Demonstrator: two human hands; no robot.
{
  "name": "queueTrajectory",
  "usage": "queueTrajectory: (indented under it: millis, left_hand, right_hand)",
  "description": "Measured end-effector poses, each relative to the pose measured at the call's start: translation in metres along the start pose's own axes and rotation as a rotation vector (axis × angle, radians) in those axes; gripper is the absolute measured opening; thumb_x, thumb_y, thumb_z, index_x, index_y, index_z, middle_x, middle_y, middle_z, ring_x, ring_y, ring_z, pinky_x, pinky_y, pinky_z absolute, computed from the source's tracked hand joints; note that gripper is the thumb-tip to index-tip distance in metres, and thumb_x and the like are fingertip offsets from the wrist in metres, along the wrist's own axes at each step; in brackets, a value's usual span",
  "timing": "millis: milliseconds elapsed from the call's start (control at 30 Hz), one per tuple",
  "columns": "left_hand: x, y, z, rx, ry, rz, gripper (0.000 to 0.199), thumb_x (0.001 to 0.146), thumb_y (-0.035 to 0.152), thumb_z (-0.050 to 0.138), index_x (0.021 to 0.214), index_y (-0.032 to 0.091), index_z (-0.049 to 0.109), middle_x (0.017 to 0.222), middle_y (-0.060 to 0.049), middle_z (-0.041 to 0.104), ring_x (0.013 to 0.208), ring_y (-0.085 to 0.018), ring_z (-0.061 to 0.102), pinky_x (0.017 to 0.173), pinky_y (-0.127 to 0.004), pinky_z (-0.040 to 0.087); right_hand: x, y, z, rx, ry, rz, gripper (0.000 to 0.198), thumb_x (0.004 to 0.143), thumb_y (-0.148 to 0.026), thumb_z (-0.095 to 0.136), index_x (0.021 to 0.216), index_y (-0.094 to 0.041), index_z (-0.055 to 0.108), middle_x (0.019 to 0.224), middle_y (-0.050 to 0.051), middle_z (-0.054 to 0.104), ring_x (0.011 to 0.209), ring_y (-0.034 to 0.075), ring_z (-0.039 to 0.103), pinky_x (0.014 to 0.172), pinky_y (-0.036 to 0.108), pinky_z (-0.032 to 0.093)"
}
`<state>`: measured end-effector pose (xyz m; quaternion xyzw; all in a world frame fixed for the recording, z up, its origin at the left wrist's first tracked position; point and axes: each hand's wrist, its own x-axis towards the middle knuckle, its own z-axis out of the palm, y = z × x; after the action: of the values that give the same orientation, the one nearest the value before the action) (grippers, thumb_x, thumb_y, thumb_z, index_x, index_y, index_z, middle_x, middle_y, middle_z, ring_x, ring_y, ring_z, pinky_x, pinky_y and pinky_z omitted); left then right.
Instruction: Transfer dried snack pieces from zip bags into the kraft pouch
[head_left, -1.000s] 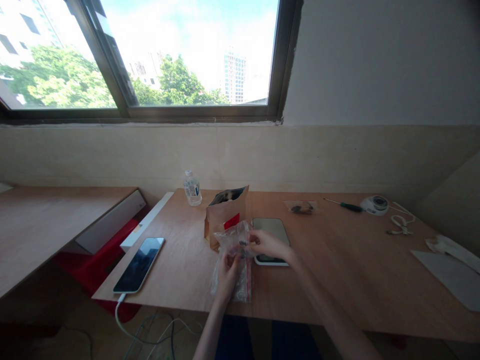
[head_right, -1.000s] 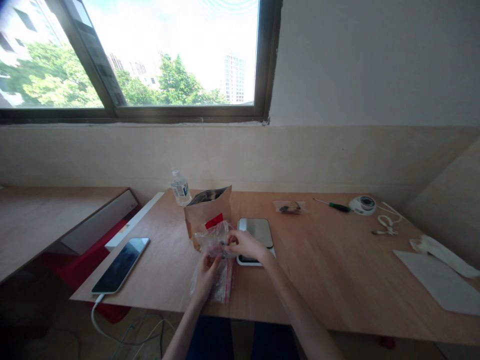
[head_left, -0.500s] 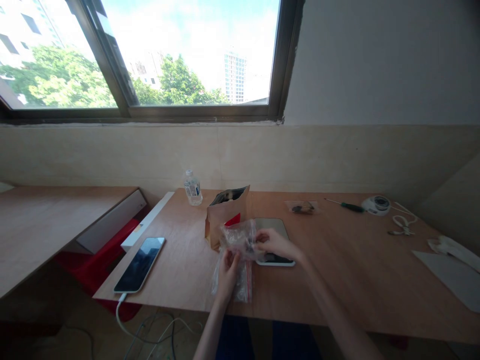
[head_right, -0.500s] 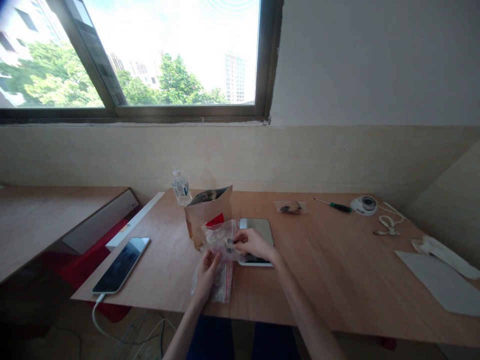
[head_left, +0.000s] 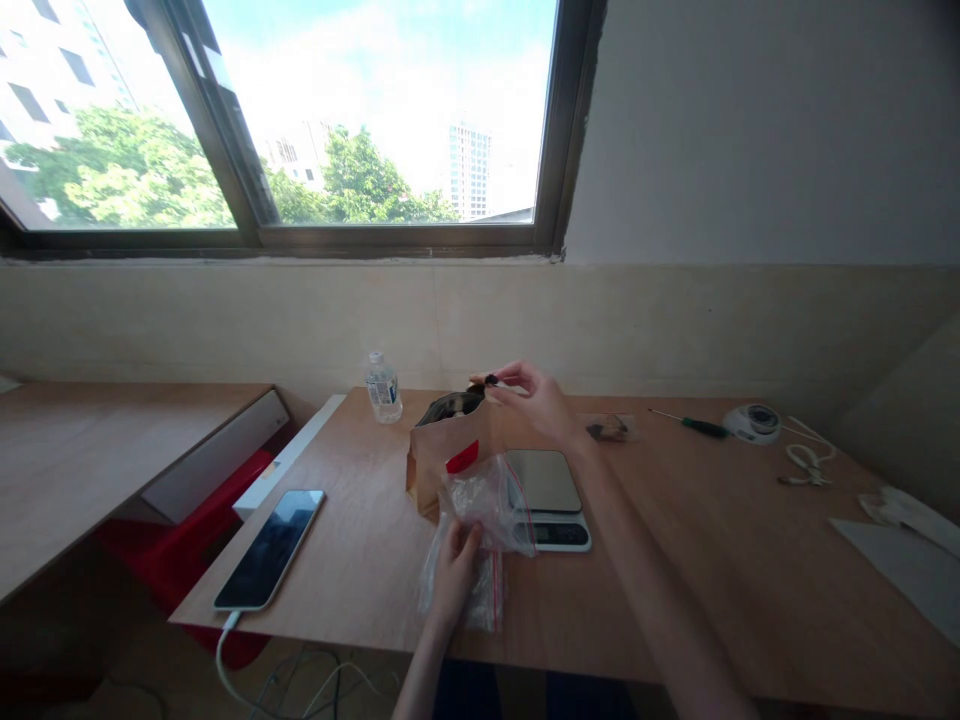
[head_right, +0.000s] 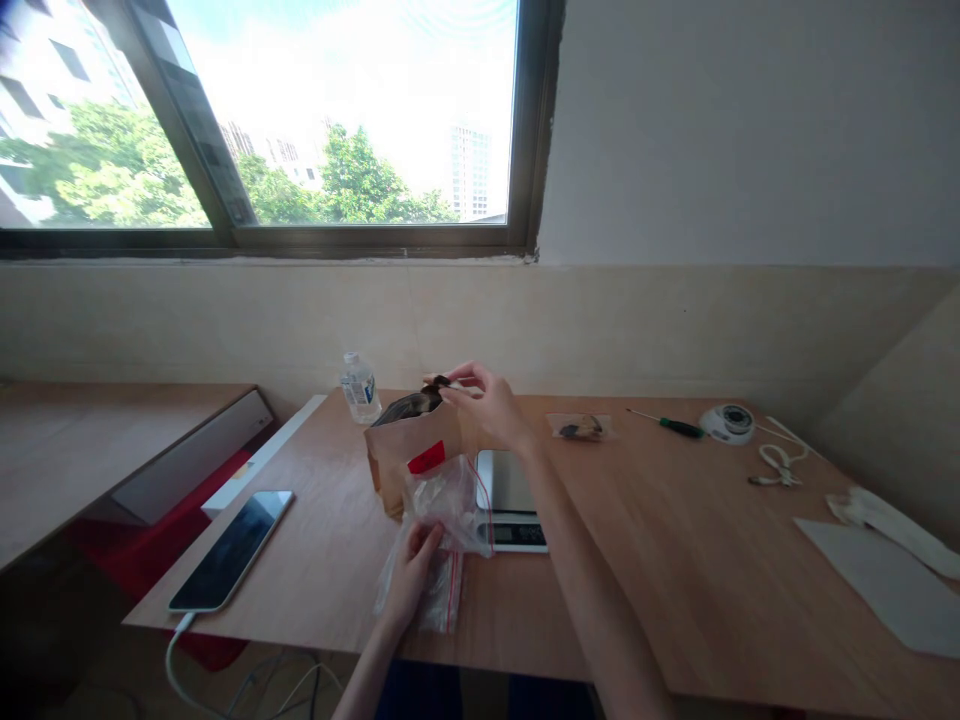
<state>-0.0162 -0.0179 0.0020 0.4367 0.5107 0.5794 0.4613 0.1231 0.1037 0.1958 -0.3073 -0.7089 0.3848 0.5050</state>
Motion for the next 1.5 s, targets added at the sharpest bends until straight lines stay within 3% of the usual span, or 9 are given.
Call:
queueTrajectory:
  millis: [200,567,800,967,1100,1200,1333,1400,1500]
  left_hand:
    - [0.000,0.000,0.000,0.002,0.005,-0.020,0.024,0.077,0.041,0.057,0.081,0.018,0.060,0.077,-0.001,0.060,0.074,-0.015,0.056,0.071,-0.024,0.044]
    - [0.001,-0.005,-0.001,0.035,0.005,-0.001,0.023,0.077,0.041,0.057,0.084,0.019,0.062,0.082,-0.003,0.063,0.080,-0.018,0.059,0.075,-0.027,0.045]
    - [-0.006,0.003,0.005,0.181,0.060,0.112,0.026,0.079,0.040,0.053,0.093,0.018,0.061,0.087,-0.006,0.065,0.083,-0.021,0.059,0.077,-0.031,0.045]
    - [-0.006,0.009,0.013,0.271,0.027,0.207,0.022,0.080,0.035,0.052,0.092,0.019,0.060,0.083,-0.007,0.065,0.075,-0.020,0.058,0.073,-0.030,0.045]
    - [-0.002,0.021,0.021,0.306,-0.076,0.316,0.018,0.079,0.029,0.050,0.090,0.020,0.062,0.089,-0.009,0.065,0.085,-0.022,0.060,0.079,-0.033,0.045]
    - [-0.002,0.033,0.027,0.304,-0.081,0.340,0.024,0.080,0.024,0.047,0.099,0.020,0.060,0.100,-0.009,0.065,0.096,-0.023,0.058,0.086,-0.035,0.043]
    - [-0.008,0.051,0.032,0.244,-0.098,0.295,0.030,0.076,0.016,0.046,0.104,0.020,0.058,0.101,-0.007,0.064,0.093,-0.020,0.059,0.084,-0.032,0.043]
    - [-0.011,0.058,0.032,0.187,-0.009,0.314,0.032,0.076,0.014,0.044,0.105,0.020,0.056,0.103,-0.006,0.062,0.094,-0.019,0.058,0.084,-0.032,0.043]
    - [-0.014,0.070,0.030,0.131,0.305,0.439,0.023,0.081,0.017,0.040,0.099,0.019,0.054,0.097,-0.005,0.058,0.088,-0.017,0.056,0.080,-0.030,0.043]
  right_hand:
    - [0.019,0.011,0.033,-0.204,-0.226,-0.135,0.015,0.078,-0.029,0.062,0.087,-0.018,0.063,0.093,0.003,0.068,0.089,0.015,0.062,0.076,0.026,0.047]
    - [0.017,0.011,0.011,-0.734,-0.119,-0.275,0.022,0.084,-0.013,0.051,0.097,-0.020,0.067,0.100,0.007,0.061,0.098,0.020,0.053,0.090,0.035,0.040]
    - [-0.038,0.011,0.002,-0.498,0.075,-0.159,0.025,0.090,-0.026,0.041,0.107,-0.022,0.060,0.111,0.007,0.056,0.109,0.018,0.050,0.098,0.034,0.036]
    - [-0.107,0.059,0.003,-0.275,0.070,0.246,0.043,0.085,-0.050,0.047,0.114,-0.019,0.051,0.118,0.011,0.055,0.109,0.022,0.052,0.093,0.037,0.041]
    - [-0.128,0.075,0.001,-0.015,0.055,0.393,0.048,0.075,-0.062,0.052,0.092,-0.018,0.057,0.093,0.009,0.064,0.089,0.022,0.061,0.079,0.033,0.048]
    - [-0.124,0.068,-0.001,0.012,0.197,0.395,0.048,0.070,-0.066,0.055,0.075,-0.018,0.056,0.071,0.005,0.061,0.067,0.018,0.059,0.060,0.028,0.048]
    - [-0.121,0.061,0.003,-0.018,0.396,0.402,0.051,0.072,-0.067,0.049,0.085,-0.019,0.055,0.058,-0.001,0.051,0.042,0.012,0.042,0.038,0.023,0.034]
    - [-0.125,0.062,0.007,-0.033,0.450,0.407,0.051,0.075,-0.066,0.047,0.090,-0.018,0.055,0.055,-0.003,0.048,0.039,0.010,0.038,0.036,0.023,0.030]
    - [-0.132,0.064,0.014,-0.030,0.480,0.405,0.050,0.076,-0.064,0.046,0.091,-0.017,0.055,0.054,-0.003,0.045,0.039,0.010,0.036,0.035,0.022,0.027]
